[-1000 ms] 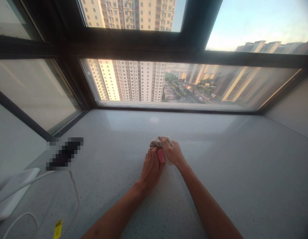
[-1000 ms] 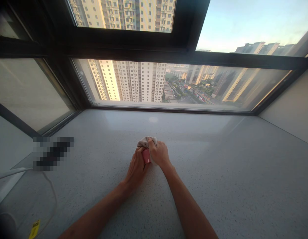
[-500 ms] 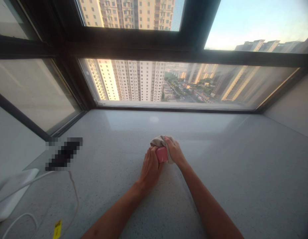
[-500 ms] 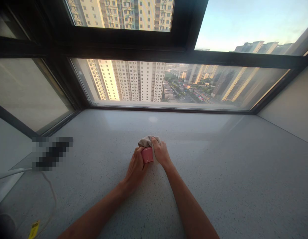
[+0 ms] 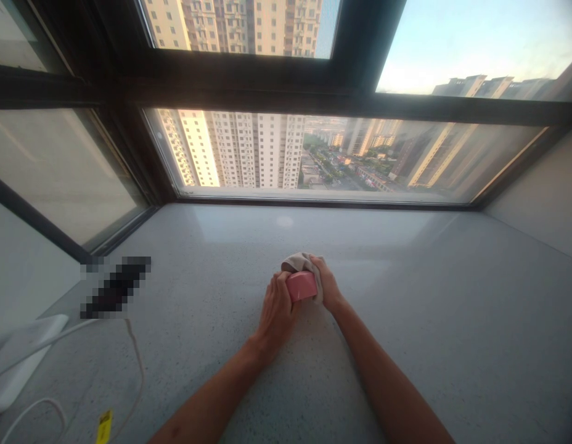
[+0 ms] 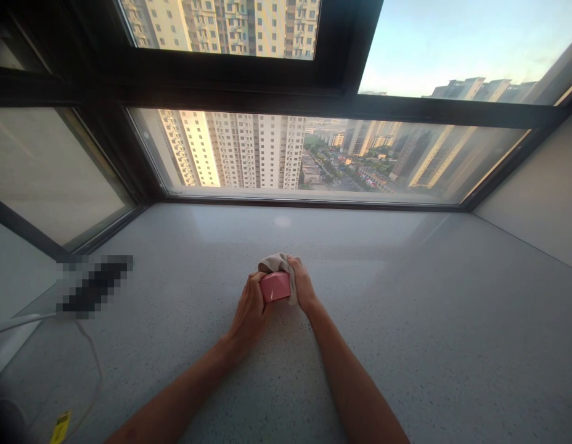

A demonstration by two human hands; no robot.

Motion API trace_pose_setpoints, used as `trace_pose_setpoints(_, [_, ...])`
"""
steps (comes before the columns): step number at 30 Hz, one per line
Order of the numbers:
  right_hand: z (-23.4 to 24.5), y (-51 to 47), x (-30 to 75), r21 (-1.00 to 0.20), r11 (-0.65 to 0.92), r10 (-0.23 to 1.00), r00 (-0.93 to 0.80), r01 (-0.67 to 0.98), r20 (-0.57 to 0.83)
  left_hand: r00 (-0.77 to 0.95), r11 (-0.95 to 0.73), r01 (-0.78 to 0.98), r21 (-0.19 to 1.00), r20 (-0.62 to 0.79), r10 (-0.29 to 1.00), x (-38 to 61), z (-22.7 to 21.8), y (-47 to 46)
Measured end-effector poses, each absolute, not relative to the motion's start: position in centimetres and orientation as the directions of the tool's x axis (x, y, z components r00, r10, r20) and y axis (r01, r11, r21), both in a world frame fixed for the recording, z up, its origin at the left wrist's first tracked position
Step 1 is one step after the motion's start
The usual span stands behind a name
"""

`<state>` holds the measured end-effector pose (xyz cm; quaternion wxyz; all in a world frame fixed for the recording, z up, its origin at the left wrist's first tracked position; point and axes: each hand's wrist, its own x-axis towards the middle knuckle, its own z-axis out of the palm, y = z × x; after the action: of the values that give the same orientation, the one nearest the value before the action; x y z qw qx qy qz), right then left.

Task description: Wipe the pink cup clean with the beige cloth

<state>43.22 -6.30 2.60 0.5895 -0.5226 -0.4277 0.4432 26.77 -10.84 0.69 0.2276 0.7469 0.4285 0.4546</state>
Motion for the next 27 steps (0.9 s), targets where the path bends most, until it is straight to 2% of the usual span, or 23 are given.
trace_pose_setpoints(4, [1.9,-6.0,42.8,-0.953,0.04,0.964,0.263,-0.301,-0.042,0.216,-0.546,0.42,0.725,0.505,0.836,26.8,0.7,-10.9])
trace_pose_setpoints(7, [2.4,-5.9,42.9,-0.939,0.027,0.963,0.261,-0.342,-0.068,0.218,-0.548,0.428,0.718,0.506,0.834,26.8,0.8,-11.0])
trace_pose_setpoints(10, [3.7,-6.1,43.5,-0.953,0.077,0.927,0.373,-0.293,-0.04,0.204,-0.536,0.465,0.705,0.504,0.839,26.7,0.6,-10.9])
trace_pose_setpoints(13, [5.3,-7.1,43.6,-0.985,0.166,0.835,0.537,-0.039,0.119,0.198,-0.532,0.524,0.665,0.512,0.836,26.7,0.6,-10.9])
trace_pose_setpoints(15, [6.3,-8.1,43.0,-0.963,0.182,0.802,0.536,0.198,0.262,0.206,-0.538,0.551,0.638,0.521,0.828,26.6,0.7,-10.9])
trace_pose_setpoints(17, [7.1,-9.2,41.9,-0.873,0.204,0.821,0.409,0.444,0.399,0.215,-0.547,0.56,0.622,0.529,0.821,26.6,0.6,-10.8])
trace_pose_setpoints(20, [8.1,-10.6,39.6,-0.6,0.275,0.859,0.088,0.751,0.504,0.236,-0.563,0.587,0.582,0.542,0.807,26.8,-0.4,-10.4])
trace_pose_setpoints(23, [8.6,-11.4,37.7,-0.353,0.269,0.873,-0.072,0.896,0.483,0.249,-0.592,0.622,0.512,0.587,0.77,27.0,-2.2,-9.8])
trace_pose_setpoints(27, [8.6,-11.6,36.4,-0.237,0.228,0.882,-0.097,0.944,0.462,0.224,-0.627,0.613,0.481,0.655,0.722,27.1,-3.9,-9.4])
